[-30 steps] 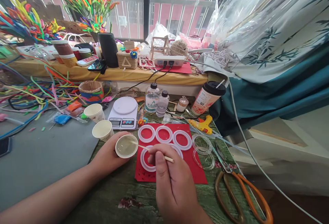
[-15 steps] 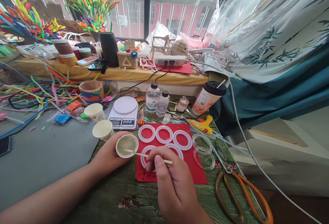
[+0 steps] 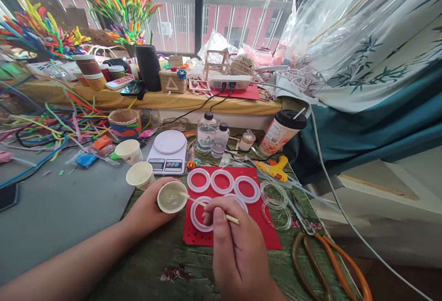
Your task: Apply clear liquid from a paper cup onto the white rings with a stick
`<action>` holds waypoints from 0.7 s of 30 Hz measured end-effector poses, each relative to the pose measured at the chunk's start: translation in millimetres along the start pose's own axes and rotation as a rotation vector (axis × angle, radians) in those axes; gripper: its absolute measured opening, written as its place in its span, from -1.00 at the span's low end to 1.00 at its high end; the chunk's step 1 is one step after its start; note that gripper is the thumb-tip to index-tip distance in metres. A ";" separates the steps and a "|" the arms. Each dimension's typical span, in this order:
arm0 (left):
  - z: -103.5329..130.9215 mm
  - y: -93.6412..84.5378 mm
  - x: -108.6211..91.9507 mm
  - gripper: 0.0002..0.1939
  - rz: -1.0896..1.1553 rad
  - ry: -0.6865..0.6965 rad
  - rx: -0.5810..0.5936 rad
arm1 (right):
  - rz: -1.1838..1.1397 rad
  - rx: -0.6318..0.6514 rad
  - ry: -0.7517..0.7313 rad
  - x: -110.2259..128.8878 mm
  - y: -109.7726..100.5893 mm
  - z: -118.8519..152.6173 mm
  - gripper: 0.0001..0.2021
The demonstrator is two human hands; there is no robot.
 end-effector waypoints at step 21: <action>1.6 -0.8 2.2 -0.54 -0.010 0.026 0.002 | -0.090 -0.095 0.118 -19.0 -8.1 -2.9 -0.71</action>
Point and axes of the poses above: each hand's wrist, its own z-axis away from the middle knuckle, its own y-axis out of the palm, x = y × z, the point moved 7 cm from there along -z, towards the middle knuckle, and after that the axes turned 12 degrees about -x, right-handed, at the moved point
